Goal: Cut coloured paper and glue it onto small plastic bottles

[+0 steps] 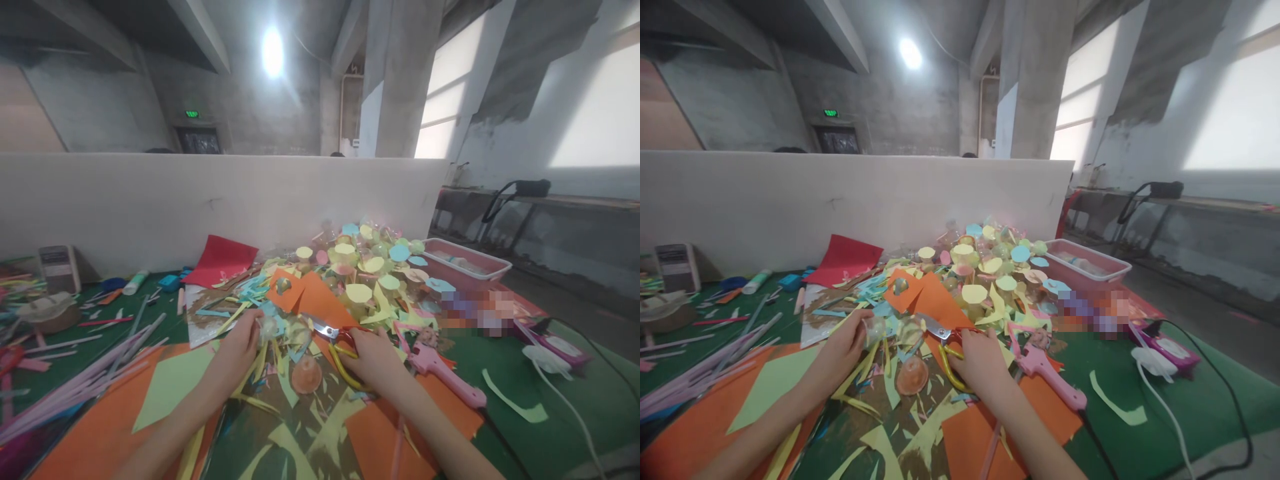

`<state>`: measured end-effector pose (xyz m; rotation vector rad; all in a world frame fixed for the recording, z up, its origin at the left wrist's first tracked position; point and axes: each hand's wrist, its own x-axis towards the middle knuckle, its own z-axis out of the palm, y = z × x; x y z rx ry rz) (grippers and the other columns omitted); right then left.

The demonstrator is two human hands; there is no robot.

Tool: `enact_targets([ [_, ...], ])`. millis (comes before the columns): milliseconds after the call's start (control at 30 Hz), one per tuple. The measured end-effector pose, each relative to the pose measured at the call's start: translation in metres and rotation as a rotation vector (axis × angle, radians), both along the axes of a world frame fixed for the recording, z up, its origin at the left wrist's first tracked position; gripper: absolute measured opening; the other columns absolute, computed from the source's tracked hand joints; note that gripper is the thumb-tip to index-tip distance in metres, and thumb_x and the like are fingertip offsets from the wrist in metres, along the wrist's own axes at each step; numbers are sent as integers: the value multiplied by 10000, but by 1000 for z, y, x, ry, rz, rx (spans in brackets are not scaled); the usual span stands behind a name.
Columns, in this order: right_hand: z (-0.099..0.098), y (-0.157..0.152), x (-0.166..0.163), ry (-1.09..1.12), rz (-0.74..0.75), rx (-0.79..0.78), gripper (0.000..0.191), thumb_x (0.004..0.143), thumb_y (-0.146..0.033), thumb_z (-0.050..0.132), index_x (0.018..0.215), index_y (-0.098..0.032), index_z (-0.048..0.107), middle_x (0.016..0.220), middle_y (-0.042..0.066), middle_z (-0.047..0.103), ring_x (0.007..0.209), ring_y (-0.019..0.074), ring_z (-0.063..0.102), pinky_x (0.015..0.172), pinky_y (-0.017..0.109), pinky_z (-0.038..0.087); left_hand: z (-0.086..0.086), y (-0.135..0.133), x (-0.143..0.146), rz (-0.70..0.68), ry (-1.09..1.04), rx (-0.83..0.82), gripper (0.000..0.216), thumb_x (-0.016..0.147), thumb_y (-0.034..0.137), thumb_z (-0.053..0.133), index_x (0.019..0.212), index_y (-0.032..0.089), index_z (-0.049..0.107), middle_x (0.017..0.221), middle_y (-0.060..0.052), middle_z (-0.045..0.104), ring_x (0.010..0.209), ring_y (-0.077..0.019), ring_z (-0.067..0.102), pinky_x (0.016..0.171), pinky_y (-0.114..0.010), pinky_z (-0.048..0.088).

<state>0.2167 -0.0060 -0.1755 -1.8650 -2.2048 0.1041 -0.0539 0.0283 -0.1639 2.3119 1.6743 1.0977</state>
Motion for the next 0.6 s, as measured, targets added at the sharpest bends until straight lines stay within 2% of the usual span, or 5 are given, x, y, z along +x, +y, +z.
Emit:
enact_targets([
  [167, 0, 0, 0, 4, -1, 6, 233, 896, -349, 519, 921, -148, 635, 938, 116, 746, 889, 277, 676, 850, 368, 303, 2, 4, -7, 54, -72, -4, 172, 925, 359, 369, 994, 251, 484, 848, -16, 639, 785, -226, 650, 722, -340, 486],
  [300, 2, 0, -1, 31, -19, 18, 205, 890, -326, 508, 909, -157, 623, 901, 95, 742, 859, 263, 675, 836, 361, 304, 0, 9, -10, 86, -133, -37, 197, 910, 412, 392, 982, 248, 475, 830, -14, 665, 780, -236, 659, 706, -340, 474],
  [433, 1, 1, 1, 49, -43, 41, 206, 898, -335, 490, 891, -170, 613, 855, 81, 738, 848, 256, 672, 836, 362, 302, 3, 8, -9, 94, -187, -65, 232, 901, 453, 404, 932, 244, 501, 753, 10, 651, 678, -212, 614, 657, -319, 450],
  [600, -2, 3, 4, 44, -66, 37, 211, 892, -345, 522, 945, -161, 611, 962, 107, 730, 930, 278, 657, 821, 368, 309, 9, 7, -7, 98, -291, -113, 285, 888, 510, 437, 948, 243, 519, 682, 36, 619, 587, -179, 562, 566, -275, 413],
])
